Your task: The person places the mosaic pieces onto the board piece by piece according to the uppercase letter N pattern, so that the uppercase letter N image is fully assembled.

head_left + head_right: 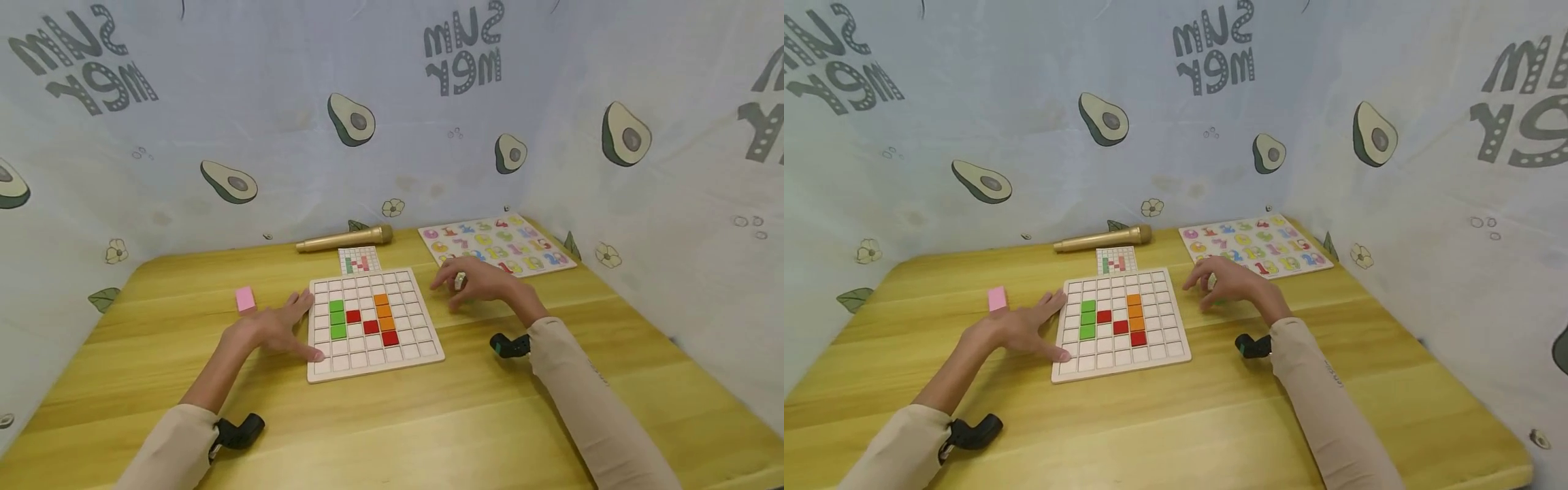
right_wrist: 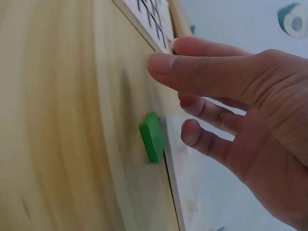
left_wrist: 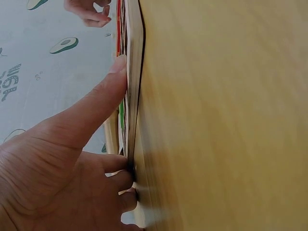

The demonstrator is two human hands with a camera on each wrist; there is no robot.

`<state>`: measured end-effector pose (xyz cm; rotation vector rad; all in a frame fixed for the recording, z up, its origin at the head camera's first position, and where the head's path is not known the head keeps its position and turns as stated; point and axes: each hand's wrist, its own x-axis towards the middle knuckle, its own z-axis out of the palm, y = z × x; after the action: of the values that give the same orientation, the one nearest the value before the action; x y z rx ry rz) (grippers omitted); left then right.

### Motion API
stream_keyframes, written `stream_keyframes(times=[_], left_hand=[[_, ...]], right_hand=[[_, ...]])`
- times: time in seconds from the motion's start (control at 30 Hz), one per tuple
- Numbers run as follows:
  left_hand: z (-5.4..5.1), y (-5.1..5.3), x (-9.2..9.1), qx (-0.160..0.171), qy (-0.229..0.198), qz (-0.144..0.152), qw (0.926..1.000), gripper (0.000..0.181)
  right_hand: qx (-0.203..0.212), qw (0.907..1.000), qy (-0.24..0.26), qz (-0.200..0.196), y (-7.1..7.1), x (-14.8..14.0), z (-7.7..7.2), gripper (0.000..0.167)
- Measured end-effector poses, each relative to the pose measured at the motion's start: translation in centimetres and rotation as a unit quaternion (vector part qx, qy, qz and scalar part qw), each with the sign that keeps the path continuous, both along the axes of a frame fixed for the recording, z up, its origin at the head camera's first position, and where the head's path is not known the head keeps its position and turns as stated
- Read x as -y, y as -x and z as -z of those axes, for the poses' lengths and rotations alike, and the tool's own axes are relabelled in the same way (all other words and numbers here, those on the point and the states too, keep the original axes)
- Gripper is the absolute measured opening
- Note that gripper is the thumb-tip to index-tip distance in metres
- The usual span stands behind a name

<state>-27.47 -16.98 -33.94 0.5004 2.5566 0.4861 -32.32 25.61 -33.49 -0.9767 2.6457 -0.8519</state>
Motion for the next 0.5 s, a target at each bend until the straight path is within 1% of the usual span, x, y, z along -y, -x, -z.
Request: stream_keyframes(times=[0.17, 0.23, 0.4, 0.43, 0.5], left_hand=[[0.0, 0.0, -0.1, 0.007, 0.0, 0.002, 1.0, 0.135], [0.1, 0.0, -0.1, 0.008, -0.003, -0.002, 1.0, 0.135], [0.0, 0.0, 0.1, 0.012, -0.019, -0.002, 0.9998, 0.137], [0.1, 0.2, 0.2, 0.009, -0.018, 0.003, 0.9998, 0.138], [0.0, 0.2, 0.3, 0.009, -0.017, 0.006, 0.9998, 0.138]], right_hand=[[0.022, 0.9996, 0.003, 0.019, 0.0, -2.1, -0.2, 0.034], [0.028, 0.9993, 0.001, 0.025, 0.0, -2.7, -0.1, 0.033], [0.029, 0.999, -0.02, 0.028, 0.1, -3.8, 0.0, 0.028], [0.031, 0.9988, -0.024, 0.03, 0.1, -4.0, 0.1, 0.027], [0.027, 0.9987, -0.032, 0.029, 0.3, -4.2, 0.1, 0.026]])
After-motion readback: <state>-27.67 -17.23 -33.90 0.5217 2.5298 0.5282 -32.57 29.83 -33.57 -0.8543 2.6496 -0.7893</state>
